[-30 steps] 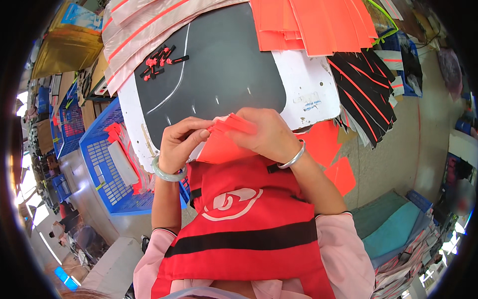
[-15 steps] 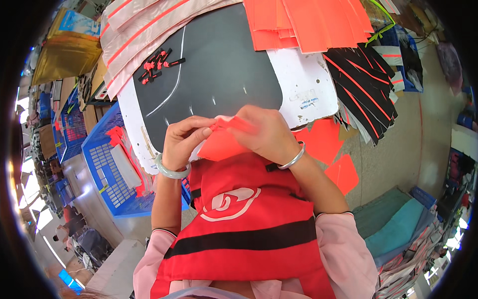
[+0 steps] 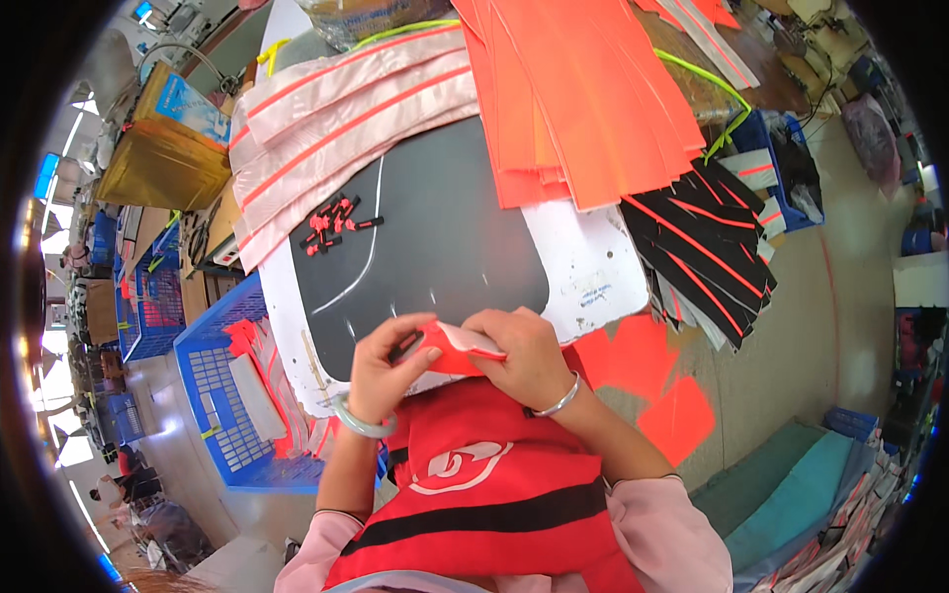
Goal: The person folds fabric pieces around small tabs by hand and arranges stacks of fabric on the table.
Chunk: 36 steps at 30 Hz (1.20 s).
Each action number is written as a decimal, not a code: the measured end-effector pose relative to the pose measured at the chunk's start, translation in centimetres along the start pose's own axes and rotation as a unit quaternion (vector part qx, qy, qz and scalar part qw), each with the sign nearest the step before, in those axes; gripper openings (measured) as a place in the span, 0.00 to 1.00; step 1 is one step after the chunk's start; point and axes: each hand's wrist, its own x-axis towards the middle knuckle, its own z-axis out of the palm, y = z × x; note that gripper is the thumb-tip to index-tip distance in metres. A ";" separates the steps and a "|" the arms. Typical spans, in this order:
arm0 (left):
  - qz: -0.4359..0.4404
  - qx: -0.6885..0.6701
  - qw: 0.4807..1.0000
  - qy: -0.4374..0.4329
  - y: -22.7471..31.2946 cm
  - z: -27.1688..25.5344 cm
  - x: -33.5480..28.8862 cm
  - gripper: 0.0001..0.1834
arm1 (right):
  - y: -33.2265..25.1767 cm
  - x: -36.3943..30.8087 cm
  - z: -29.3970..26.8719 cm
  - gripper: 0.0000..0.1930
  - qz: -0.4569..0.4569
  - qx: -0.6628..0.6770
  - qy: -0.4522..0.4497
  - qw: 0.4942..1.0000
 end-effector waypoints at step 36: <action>0.333 0.175 0.927 0.000 0.0 2.9 0.4 0.20 | 0.2 -0.2 -3.1 0.09 0.052 0.178 -0.066 0.980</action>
